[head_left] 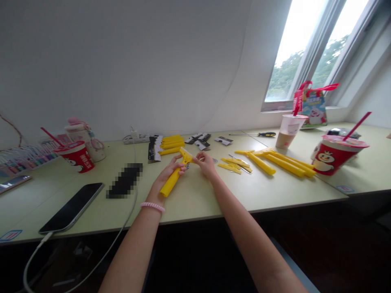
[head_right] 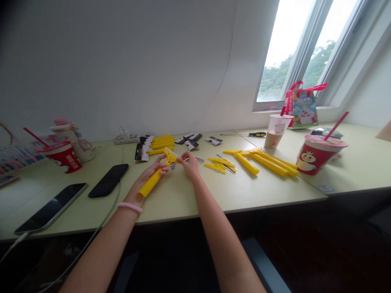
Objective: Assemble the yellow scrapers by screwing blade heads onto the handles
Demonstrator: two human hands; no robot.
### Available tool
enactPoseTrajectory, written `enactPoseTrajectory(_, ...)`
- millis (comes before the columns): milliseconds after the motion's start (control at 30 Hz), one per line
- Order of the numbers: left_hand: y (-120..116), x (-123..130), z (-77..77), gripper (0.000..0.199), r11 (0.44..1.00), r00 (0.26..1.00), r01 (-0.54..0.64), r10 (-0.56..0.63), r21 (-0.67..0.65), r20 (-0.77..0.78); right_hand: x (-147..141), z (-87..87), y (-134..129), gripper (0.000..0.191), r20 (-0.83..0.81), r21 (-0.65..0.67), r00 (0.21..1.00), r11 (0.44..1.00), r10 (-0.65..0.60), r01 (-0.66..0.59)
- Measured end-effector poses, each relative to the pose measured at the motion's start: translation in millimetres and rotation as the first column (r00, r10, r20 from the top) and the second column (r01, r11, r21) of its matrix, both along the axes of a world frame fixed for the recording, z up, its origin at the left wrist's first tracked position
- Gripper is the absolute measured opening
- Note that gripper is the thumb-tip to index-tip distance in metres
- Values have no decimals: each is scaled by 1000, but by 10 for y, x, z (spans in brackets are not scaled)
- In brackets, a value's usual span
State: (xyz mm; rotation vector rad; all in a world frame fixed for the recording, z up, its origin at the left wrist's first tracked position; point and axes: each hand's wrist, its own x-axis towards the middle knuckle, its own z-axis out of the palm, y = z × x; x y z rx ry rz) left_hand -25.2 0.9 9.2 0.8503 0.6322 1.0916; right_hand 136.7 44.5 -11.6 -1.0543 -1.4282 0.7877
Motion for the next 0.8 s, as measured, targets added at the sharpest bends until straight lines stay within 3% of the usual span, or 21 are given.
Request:
enactPoseTrajectory(100, 22, -12, -11, 60, 1000, 1000, -24, 24, -1, 18, 16, -37, 57, 23, -32, -52, 999, 998, 17, -18)
enactPoseTrajectory(200, 46, -27, -21, 59, 994, 994, -105, 106, -13, 37, 131, -42, 94, 28, 96, -36, 982, 985, -165, 169)
enactPoseTrajectory(233, 52, -32, -23, 59, 991, 990, -135, 136, -25, 40, 197, -37, 95, 27, 205, 2, 944, 964, -260, 265)
enactPoseTrajectory(300, 57, -37, -24, 58, 982, 982, -183, 186, -54, 41, 356, -22, 86, 23, 462, 127, 778, 900, -425, 416)
enactPoseTrajectory(367, 52, -33, -18, 57, 973, 975, -215, 219, -78, 44, 512, -13, 70, 21, 642, 194, 612, 870, -461, 453)
enactPoseTrajectory(467, 33, -17, 2, 55, 968, 970, -236, 241, -91, 43, 659, -17, 55, 17, 762, 213, 503, 891, -408, 401)
enactPoseTrajectory(533, 22, -7, 15, 55, 965, 968, -247, 250, -85, 33, 686, -23, 52, 16, 761, 211, 512, 898, -399, 386)
enactPoseTrajectory(600, 16, -2, 23, 55, 962, 965, -259, 262, -81, 22, 680, -17, 49, 18, 688, 221, 572, 880, -447, 421)
enactPoseTrajectory(700, 14, 0, 27, 56, 959, 962, -270, 273, -80, 18, 662, 30, 38, 21, 442, 236, 737, 859, -511, 454)
enactPoseTrajectory(800, 13, 1, 29, 56, 959, 962, -270, 273, -86, 14, 645, 105, 3, 21, 103, 206, 908, 902, -407, 380)
